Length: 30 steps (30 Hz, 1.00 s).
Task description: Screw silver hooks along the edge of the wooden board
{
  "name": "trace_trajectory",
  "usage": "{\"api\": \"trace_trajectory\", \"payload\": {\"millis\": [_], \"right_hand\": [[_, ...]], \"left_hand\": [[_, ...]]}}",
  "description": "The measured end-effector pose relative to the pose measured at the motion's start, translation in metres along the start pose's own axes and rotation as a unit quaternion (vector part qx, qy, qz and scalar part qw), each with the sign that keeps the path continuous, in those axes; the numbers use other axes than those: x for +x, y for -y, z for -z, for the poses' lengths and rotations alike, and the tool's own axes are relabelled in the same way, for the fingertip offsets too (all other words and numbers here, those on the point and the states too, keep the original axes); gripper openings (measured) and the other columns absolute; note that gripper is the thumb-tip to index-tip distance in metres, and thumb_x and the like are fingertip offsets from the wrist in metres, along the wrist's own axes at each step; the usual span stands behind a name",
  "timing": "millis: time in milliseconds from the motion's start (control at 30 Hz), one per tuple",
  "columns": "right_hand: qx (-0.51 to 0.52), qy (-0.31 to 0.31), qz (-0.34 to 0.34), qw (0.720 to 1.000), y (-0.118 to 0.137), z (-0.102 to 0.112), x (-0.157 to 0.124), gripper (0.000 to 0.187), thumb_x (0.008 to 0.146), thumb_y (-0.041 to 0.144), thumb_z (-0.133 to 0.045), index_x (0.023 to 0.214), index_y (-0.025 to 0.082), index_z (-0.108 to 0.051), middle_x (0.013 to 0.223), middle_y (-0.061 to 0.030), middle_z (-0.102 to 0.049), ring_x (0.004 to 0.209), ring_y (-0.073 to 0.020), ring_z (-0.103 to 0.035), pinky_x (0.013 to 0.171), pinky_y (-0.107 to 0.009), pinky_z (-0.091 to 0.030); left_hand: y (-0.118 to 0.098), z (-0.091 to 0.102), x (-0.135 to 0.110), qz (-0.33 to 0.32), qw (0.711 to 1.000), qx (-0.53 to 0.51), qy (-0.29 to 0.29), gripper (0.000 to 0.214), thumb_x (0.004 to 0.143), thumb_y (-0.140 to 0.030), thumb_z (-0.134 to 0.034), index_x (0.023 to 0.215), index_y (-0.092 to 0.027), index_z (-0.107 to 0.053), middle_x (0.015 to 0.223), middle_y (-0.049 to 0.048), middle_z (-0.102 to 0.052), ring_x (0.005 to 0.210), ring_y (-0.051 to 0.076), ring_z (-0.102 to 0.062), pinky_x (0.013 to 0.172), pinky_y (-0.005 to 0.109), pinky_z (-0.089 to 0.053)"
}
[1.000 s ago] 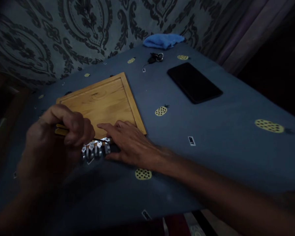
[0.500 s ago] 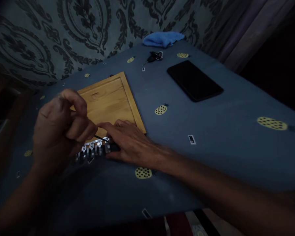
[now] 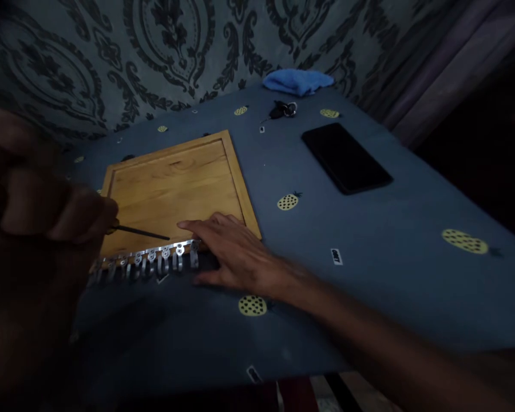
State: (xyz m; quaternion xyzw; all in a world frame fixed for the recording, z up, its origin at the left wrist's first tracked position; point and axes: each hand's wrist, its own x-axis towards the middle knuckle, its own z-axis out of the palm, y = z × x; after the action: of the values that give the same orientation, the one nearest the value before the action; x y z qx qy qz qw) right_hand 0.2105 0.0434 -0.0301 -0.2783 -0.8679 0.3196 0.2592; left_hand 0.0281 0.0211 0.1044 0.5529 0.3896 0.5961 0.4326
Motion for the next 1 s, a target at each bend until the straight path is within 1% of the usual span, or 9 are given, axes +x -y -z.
{"api": "trace_trajectory", "payload": {"millis": [167, 300, 433, 533, 600, 633, 700, 800, 1000], "right_hand": [[0.130, -0.119, 0.004, 0.984, 0.022, 0.013, 0.002, 0.042, 0.091, 0.031, -0.069, 0.130, 0.025, -0.056, 0.117, -0.0069, -0.066, 0.097, -0.0195, -0.064, 0.083, -0.038, -0.057], [0.276, -0.158, -0.056, 0.947, 0.056, 0.020, 0.013, 0.054, 0.088, 0.030, -0.073, 0.136, 0.031, -0.049, 0.101, -0.0001, -0.068, 0.075, -0.0140, -0.066, 0.071, -0.032, -0.061], [0.243, -0.191, -0.094, 0.946, 0.072, 0.023, 0.021, 0.043, 0.084, 0.031, -0.077, 0.122, 0.030, -0.058, 0.082, 0.0025, -0.065, 0.068, -0.0160, -0.067, 0.060, -0.031, -0.060], [0.233, -0.233, -0.113, 0.937, 0.070, 0.023, 0.018, 0.037, 0.089, 0.029, -0.071, 0.123, 0.031, -0.058, 0.079, 0.0025, -0.066, 0.060, -0.0150, -0.064, 0.056, -0.032, -0.058], [0.241, -0.268, -0.118, 0.925, 0.065, 0.022, 0.014, 0.031, 0.094, 0.030, -0.065, 0.124, 0.031, -0.057, 0.084, 0.0008, -0.068, 0.060, -0.0152, -0.063, 0.061, -0.035, -0.059], [0.246, -0.285, -0.116, 0.919, 0.062, 0.021, 0.011, 0.025, 0.096, 0.033, -0.061, 0.121, 0.031, -0.058, 0.087, -0.0004, -0.069, 0.062, -0.0155, -0.063, 0.064, -0.037, -0.059], [0.263, -0.306, -0.102, 0.909, 0.058, 0.018, 0.008, 0.016, 0.099, 0.038, -0.056, 0.112, 0.029, -0.060, 0.089, -0.0015, -0.069, 0.063, -0.0158, -0.063, 0.064, -0.037, -0.058], [0.267, -0.312, -0.105, 0.906, 0.054, 0.011, 0.007, 0.022, 0.100, 0.045, -0.052, 0.099, 0.025, -0.060, 0.091, -0.0022, -0.066, 0.059, -0.0130, -0.060, 0.057, -0.032, -0.054], [0.229, -0.287, -0.118, 0.922, 0.048, -0.002, 0.004, 0.025, 0.101, 0.045, -0.050, 0.095, 0.024, -0.062, 0.088, -0.0003, -0.058, 0.059, -0.0108, -0.053, 0.050, -0.028, -0.045]], "left_hand": [[-0.001, -0.005, -0.004, 0.075, 0.996, -0.033, 0.032, 0.032, 0.101, -0.026, -0.047, 0.072, -0.022, -0.061, 0.041, -0.0089, -0.026, 0.034, 0.006, -0.023, 0.037, 0.023, -0.024], [0.010, -0.013, -0.003, 0.080, 0.989, -0.073, 0.105, 0.032, 0.103, -0.024, -0.044, 0.080, -0.022, -0.066, 0.047, -0.0062, -0.036, 0.042, 0.008, -0.035, 0.045, 0.023, -0.036], [0.013, -0.011, -0.001, 0.045, 0.982, -0.073, 0.171, 0.021, 0.102, -0.027, -0.047, 0.092, -0.022, -0.065, 0.064, -0.0041, -0.052, 0.059, 0.012, -0.055, 0.060, 0.027, -0.050], [0.013, 0.006, -0.003, -0.020, 0.992, -0.013, 0.120, 0.015, 0.102, -0.028, -0.049, 0.111, -0.022, -0.060, 0.100, 0.0011, -0.063, 0.103, 0.018, -0.065, 0.093, 0.034, -0.053], [0.019, 0.023, -0.009, -0.045, 0.986, 0.141, 0.080, 0.024, 0.101, -0.037, -0.053, 0.120, -0.023, -0.057, 0.110, 0.0034, -0.063, 0.111, 0.019, -0.062, 0.096, 0.035, -0.051], [0.024, 0.031, -0.013, -0.030, 0.967, 0.230, 0.107, 0.029, 0.099, -0.040, -0.055, 0.123, -0.023, -0.056, 0.113, 0.0044, -0.063, 0.113, 0.021, -0.061, 0.093, 0.036, -0.052], [0.039, 0.043, -0.023, 0.003, 0.896, 0.385, 0.220, 0.036, 0.094, -0.047, -0.062, 0.119, -0.021, -0.059, 0.116, 0.0074, -0.064, 0.110, 0.027, -0.061, 0.089, 0.041, -0.052], [0.060, 0.048, -0.038, -0.002, 0.803, 0.524, 0.283, 0.047, 0.087, -0.055, -0.068, 0.114, -0.017, -0.060, 0.115, 0.0113, -0.063, 0.109, 0.032, -0.058, 0.091, 0.047, -0.049], [0.076, 0.037, -0.049, -0.018, 0.770, 0.564, 0.298, 0.057, 0.083, -0.060, -0.069, 0.112, -0.011, -0.062, 0.107, 0.0111, -0.063, 0.106, 0.032, -0.058, 0.094, 0.049, -0.047]]}}
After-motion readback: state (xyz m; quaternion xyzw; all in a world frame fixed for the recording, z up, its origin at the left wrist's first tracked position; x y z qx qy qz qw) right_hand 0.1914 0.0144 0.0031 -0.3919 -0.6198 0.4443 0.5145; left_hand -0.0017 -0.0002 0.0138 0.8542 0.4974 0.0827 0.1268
